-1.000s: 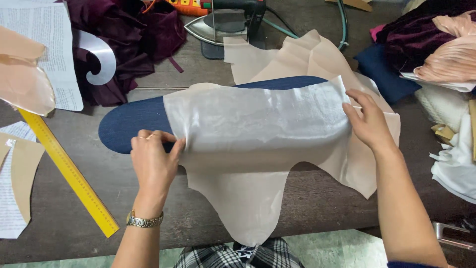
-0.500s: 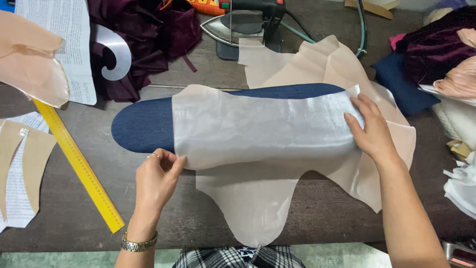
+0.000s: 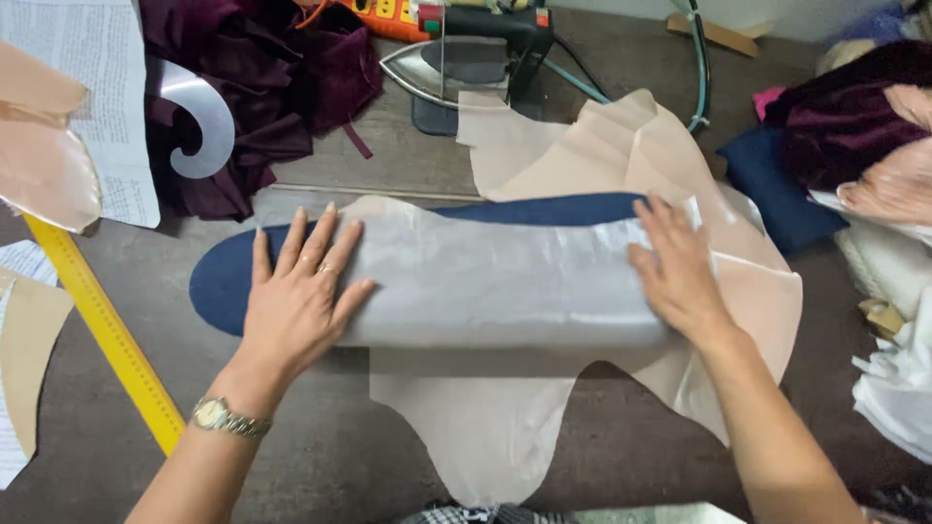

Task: Pressing and smoothing fabric pieces using a steam iron on a pressing board

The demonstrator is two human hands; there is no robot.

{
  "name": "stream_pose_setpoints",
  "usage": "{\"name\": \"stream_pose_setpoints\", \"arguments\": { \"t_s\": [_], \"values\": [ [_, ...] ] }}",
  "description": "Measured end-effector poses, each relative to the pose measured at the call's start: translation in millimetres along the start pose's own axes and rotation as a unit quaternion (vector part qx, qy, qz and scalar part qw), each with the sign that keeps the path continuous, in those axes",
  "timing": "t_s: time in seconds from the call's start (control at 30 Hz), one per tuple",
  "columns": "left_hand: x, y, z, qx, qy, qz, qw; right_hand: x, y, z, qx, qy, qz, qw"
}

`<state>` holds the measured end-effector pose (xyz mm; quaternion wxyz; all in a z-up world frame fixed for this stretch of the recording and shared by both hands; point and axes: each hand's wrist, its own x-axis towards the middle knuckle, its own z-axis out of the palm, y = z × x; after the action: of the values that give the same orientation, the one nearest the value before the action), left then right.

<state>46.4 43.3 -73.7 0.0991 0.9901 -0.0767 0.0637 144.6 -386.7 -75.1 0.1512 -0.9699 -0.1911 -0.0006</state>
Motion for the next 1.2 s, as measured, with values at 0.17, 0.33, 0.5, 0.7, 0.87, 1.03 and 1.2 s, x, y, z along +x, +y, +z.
{"name": "stream_pose_setpoints", "arguments": {
  "t_s": [0.17,0.33,0.5,0.7,0.87,1.03,1.2],
  "values": [
    [0.4,-13.3,0.6,0.018,0.014,0.011,1.000,87.5,13.4,-25.4,-0.009,0.077,-0.104,0.992],
    [4.2,-11.7,-4.4,0.057,0.059,0.032,0.996,231.5,-24.4,-16.5,-0.044,0.007,-0.239,0.970],
    [6.0,-12.2,-6.2,0.047,0.056,0.023,0.997,367.2,-31.1,38.2,-0.103,-0.132,-0.216,0.962],
    [9.4,-14.8,-0.4,0.025,0.075,0.010,0.997,427.2,-69.9,71.5,-0.052,-0.290,-0.052,0.954],
    [7.1,-14.1,-5.2,0.019,0.063,0.015,0.998,412.9,-67.6,76.5,-0.109,-0.246,-0.004,0.963],
    [7.7,-14.5,-2.8,0.047,0.050,0.018,0.997,371.2,-32.5,2.4,-0.070,-0.150,-0.044,0.985],
    [5.2,-8.2,-0.9,0.063,0.074,0.020,0.995,260.6,-24.4,-116.1,-0.199,-0.110,0.035,0.973]
  ]
}}
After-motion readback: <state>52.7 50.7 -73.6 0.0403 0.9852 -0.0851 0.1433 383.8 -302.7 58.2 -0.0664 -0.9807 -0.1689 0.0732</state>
